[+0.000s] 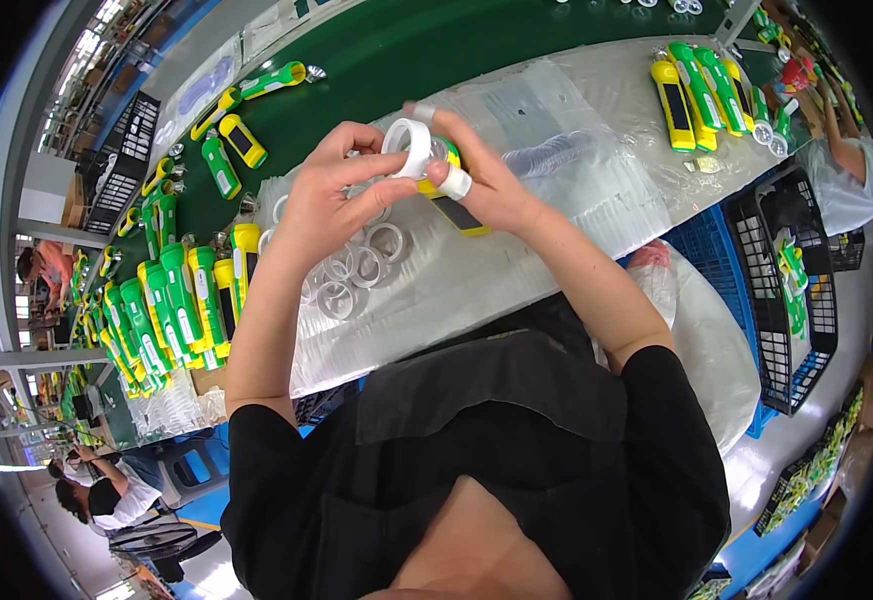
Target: Assembling the heads and plastic rings onto flashlight bodies on a factory production line.
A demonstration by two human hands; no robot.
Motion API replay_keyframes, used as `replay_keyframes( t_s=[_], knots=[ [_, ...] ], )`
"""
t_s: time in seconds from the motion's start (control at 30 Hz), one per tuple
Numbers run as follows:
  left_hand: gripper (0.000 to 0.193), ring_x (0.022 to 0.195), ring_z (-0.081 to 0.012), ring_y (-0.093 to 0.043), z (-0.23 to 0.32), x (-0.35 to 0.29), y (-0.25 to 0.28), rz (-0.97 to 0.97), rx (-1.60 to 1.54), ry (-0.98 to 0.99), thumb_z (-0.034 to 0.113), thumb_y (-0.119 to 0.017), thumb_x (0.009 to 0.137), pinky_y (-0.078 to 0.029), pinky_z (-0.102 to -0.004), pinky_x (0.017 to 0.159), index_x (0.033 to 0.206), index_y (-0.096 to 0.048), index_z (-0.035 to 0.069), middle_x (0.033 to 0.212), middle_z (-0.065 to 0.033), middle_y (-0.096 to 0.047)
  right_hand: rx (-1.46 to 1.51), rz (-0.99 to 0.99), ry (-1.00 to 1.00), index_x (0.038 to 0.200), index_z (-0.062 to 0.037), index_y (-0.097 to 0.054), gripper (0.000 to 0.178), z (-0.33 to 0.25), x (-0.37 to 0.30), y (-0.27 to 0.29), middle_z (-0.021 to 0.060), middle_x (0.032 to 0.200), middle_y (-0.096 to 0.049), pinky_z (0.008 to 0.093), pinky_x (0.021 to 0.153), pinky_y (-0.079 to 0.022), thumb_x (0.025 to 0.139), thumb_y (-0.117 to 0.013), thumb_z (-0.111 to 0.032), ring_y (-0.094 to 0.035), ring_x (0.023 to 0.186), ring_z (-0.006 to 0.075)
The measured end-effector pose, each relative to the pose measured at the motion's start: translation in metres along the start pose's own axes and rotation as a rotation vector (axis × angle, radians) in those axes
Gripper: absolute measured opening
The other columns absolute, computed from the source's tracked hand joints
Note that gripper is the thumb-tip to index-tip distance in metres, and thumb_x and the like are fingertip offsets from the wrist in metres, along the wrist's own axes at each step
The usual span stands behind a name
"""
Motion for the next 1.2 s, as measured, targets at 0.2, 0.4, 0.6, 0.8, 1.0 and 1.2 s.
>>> replay_keyframes(
  t_s=[0.2, 0.4, 0.6, 0.8, 1.0, 1.2],
  knots=[
    [0.036, 0.089, -0.0216, -0.057, 0.022, 0.012, -0.016, -0.100, 0.103, -0.081, 0.019, -0.081, 0.074, -0.048, -0.0310, 0.075, 0.108, -0.072, 0.012, 0.098, -0.0072, -0.058, -0.730, -0.109, 0.389, 0.119, -0.0050, -0.060, 0.049, -0.077, -0.007, 0.029, 0.0108, 0.114, -0.064, 0.0358, 0.092, -0.048, 0.076, -0.080, -0.020, -0.060, 0.106, 0.0262],
    [0.039, 0.090, -0.0315, -0.062, 0.029, 0.023, -0.054, 0.057, 0.073, -0.128, 0.021, -0.082, 0.071, -0.051, -0.0398, 0.073, 0.100, -0.059, 0.012, 0.098, -0.0095, -0.064, -1.048, -0.534, 0.054, 0.108, -0.0007, -0.058, 0.039, -0.101, 0.008, 0.011, 0.0091, 0.092, -0.055, 0.0341, 0.071, -0.048, 0.073, -0.072, -0.013, -0.056, 0.082, 0.0242],
    [0.038, 0.087, -0.0316, -0.066, 0.014, 0.021, -0.060, 0.055, -0.083, -0.050, 0.019, -0.082, 0.071, -0.052, -0.0392, 0.072, 0.098, -0.057, 0.010, 0.094, -0.0095, -0.068, -1.207, -0.775, -0.056, 0.093, -0.0008, -0.055, 0.024, -0.093, 0.018, -0.002, 0.0110, 0.089, -0.051, 0.0372, 0.069, -0.045, 0.069, -0.060, -0.002, -0.054, 0.078, 0.0279],
    [0.040, 0.083, -0.0187, -0.065, 0.011, 0.018, -0.056, 0.063, -0.069, -0.083, 0.014, -0.082, 0.072, -0.049, -0.0296, 0.073, 0.106, -0.061, 0.008, 0.099, -0.0021, -0.070, -1.278, -0.810, -0.061, 0.087, -0.0019, -0.054, 0.020, -0.085, 0.024, -0.012, 0.0118, 0.085, -0.052, 0.0383, 0.067, -0.044, 0.067, -0.056, 0.001, -0.054, 0.076, 0.0296],
    [0.039, 0.079, -0.0185, -0.064, 0.006, 0.014, -0.057, 0.074, -0.027, -0.077, 0.017, -0.082, 0.073, -0.049, -0.0299, 0.069, 0.105, -0.062, 0.008, 0.096, -0.0027, -0.070, -1.245, -0.753, -0.169, 0.082, -0.0004, -0.055, 0.014, -0.074, 0.033, -0.012, 0.0127, 0.075, -0.054, 0.0381, 0.062, -0.043, 0.070, -0.062, -0.006, -0.054, 0.069, 0.0297],
    [0.036, 0.067, -0.0273, -0.062, -0.005, 0.017, -0.055, 0.152, 0.048, -0.089, 0.021, -0.083, 0.068, -0.049, -0.0384, 0.060, 0.095, -0.061, 0.012, 0.073, -0.0068, -0.060, -1.523, -0.442, -0.295, 0.080, 0.0015, -0.057, 0.035, -0.069, 0.043, 0.011, 0.0147, 0.071, -0.059, 0.0400, 0.057, -0.043, 0.075, -0.071, -0.030, -0.057, 0.063, 0.0289]
  ],
)
Point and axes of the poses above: each hand's wrist, its own x-axis towards the middle knuckle, its own y-axis out of the back of the hand, z = x × y, the point moved 9 cm from there along x, towards the middle knuckle
